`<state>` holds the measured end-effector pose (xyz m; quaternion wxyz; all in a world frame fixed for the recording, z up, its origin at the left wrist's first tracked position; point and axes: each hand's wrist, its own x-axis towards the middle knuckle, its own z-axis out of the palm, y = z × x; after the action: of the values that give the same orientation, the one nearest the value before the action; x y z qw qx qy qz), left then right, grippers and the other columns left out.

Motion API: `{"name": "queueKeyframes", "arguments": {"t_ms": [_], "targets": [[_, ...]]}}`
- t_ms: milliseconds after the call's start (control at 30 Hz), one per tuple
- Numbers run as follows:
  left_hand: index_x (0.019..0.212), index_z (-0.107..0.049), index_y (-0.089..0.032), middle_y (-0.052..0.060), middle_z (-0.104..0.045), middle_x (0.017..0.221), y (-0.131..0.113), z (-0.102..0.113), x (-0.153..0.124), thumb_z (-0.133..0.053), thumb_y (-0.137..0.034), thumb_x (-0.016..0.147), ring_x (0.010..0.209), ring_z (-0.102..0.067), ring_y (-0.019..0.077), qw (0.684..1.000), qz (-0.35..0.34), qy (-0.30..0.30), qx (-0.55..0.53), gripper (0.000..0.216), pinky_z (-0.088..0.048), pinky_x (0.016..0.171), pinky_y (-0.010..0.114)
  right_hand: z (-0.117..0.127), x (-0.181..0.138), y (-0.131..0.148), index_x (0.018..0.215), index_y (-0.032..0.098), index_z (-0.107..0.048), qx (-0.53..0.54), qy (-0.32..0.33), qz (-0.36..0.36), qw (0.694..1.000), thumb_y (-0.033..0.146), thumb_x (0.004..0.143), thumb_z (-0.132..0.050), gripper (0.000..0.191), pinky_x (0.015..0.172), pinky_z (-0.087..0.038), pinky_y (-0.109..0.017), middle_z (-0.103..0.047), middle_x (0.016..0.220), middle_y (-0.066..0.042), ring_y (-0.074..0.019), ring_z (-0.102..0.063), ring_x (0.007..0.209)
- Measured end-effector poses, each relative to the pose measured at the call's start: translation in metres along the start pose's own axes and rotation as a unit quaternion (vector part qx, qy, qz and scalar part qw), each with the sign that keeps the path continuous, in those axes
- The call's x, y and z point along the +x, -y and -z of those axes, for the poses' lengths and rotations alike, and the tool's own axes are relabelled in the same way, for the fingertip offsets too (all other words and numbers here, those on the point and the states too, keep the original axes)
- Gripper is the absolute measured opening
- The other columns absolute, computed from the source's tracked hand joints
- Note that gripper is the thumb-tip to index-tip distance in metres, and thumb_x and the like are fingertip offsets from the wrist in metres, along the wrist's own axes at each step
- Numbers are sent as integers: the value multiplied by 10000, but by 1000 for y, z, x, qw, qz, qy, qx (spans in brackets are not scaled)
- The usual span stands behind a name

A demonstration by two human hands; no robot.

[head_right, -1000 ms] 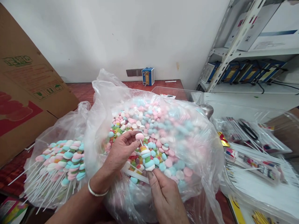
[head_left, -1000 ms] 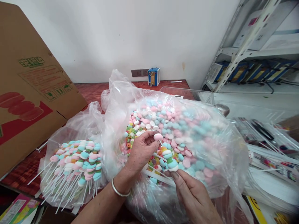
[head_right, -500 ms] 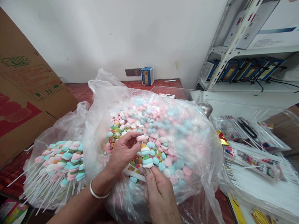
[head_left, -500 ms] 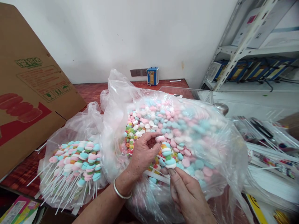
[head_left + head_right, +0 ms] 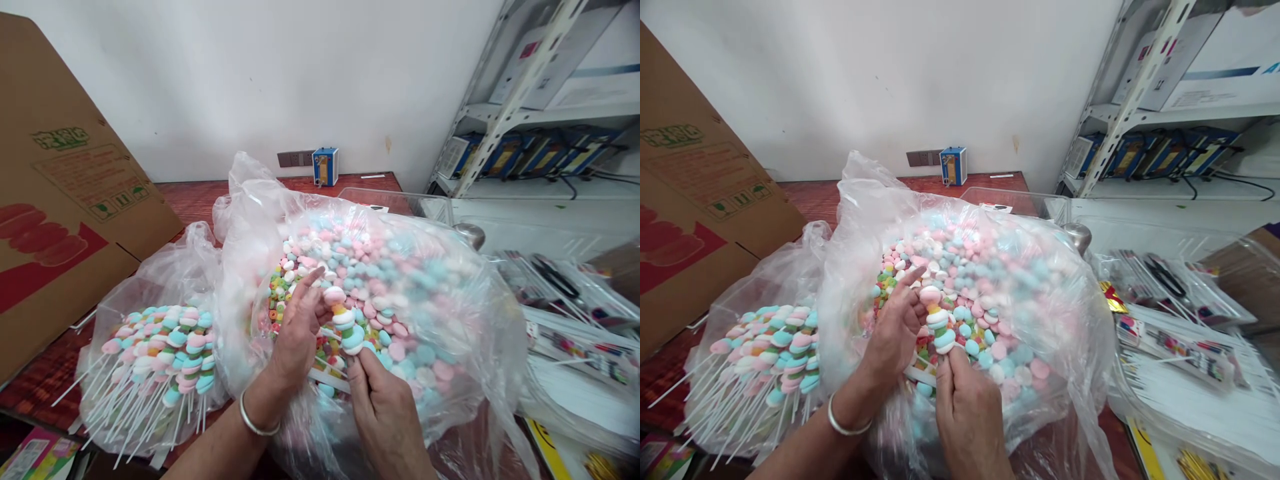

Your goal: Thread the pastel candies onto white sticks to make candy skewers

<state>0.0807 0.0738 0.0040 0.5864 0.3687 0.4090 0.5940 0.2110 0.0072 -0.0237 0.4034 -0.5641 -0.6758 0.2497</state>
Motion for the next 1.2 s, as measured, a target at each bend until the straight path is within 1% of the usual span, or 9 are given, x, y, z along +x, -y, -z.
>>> {"name": "queueKeyframes", "arguments": {"t_ms": [200, 500, 633, 767, 867, 967, 1033, 1100, 1200], "targets": [[883, -574, -204, -32, -563, 719, -2, -22, -7, -674, -566, 855, 575, -567, 102, 988, 86, 4, -125, 377, -512, 603, 253, -8, -3, 0, 812, 193, -646, -206, -82, 157, 962, 201, 1021, -385, 334, 531, -323, -277, -621, 566, -20, -161, -572, 480], [909, -518, -215, -33, -535, 663, 18, -33, -34, -576, -466, 939, 558, -523, 101, 987, 7, 3, -163, 259, -481, 600, 223, -12, -8, 0, 705, 219, -620, -330, -99, 216, 914, 161, 999, -422, 359, 529, -278, -317, -558, 496, -17, -175, -522, 453], [989, -544, -199, -23, -549, 660, 6, -13, -34, -551, -476, 942, 548, -530, 105, 989, -24, -18, -143, 281, -465, 562, 217, -11, -6, 2, 819, 211, -693, -272, -27, 222, 936, 297, 1023, -458, 322, 544, -347, -317, -644, 581, -46, -206, -580, 511], [1233, -527, -254, -33, -575, 734, -50, 41, -41, -582, -503, 938, 530, -520, 95, 981, -136, -135, 6, 390, -421, 496, 203, 4, 3, -2, 1176, 194, -671, -90, 51, 238, 966, 388, 1026, -468, 318, 725, -506, -293, -775, 991, -88, -212, -718, 826], [1291, -533, -252, -1, -630, 840, -96, 101, -43, -568, -505, 942, 588, -543, 118, 900, -206, -266, 276, 432, -440, 521, 230, 18, 11, -13, 1119, 219, -686, -122, 5, 171, 978, 367, 1023, -466, 282, 732, -510, -303, -776, 1019, -64, -211, -726, 871], [1266, -588, -207, 66, -697, 1031, -115, 160, -38, -559, -433, 939, 835, -649, 220, 691, -156, -352, 612, 399, -511, 803, 367, 20, 19, -23, 1014, 216, -707, -225, -17, 127, 966, 350, 1023, -429, 309, 625, -467, -320, -757, 914, -53, -222, -701, 768], [1236, -610, -154, 149, -694, 1147, -111, 191, -35, -503, -398, 951, 1060, -637, 333, 603, -75, -303, 734, 390, -481, 920, 460, 13, 24, -25, 996, 214, -714, -263, 0, 125, 957, 306, 1013, -443, 287, 636, -452, -323, -727, 891, -61, -232, -678, 781], [1137, -644, -135, 175, -717, 1065, -99, 212, -33, -429, -422, 975, 1053, -639, 371, 569, -2, -247, 784, 393, -483, 897, 492, 2, 30, -23, 977, 211, -719, -283, 30, 127, 950, 253, 994, -488, 236, 691, -450, -326, -696, 880, -69, -239, -658, 826], [1160, -636, -133, 182, -719, 1099, -88, 221, -33, -404, -463, 990, 1085, -636, 380, 561, -50, -265, 782, 437, -484, 922, 510, -14, 40, -18, 919, 197, -723, -316, 73, 120, 938, 202, 961, -558, 170, 726, -432, -334, -665, 851, -80, -251, -635, 849]]}}
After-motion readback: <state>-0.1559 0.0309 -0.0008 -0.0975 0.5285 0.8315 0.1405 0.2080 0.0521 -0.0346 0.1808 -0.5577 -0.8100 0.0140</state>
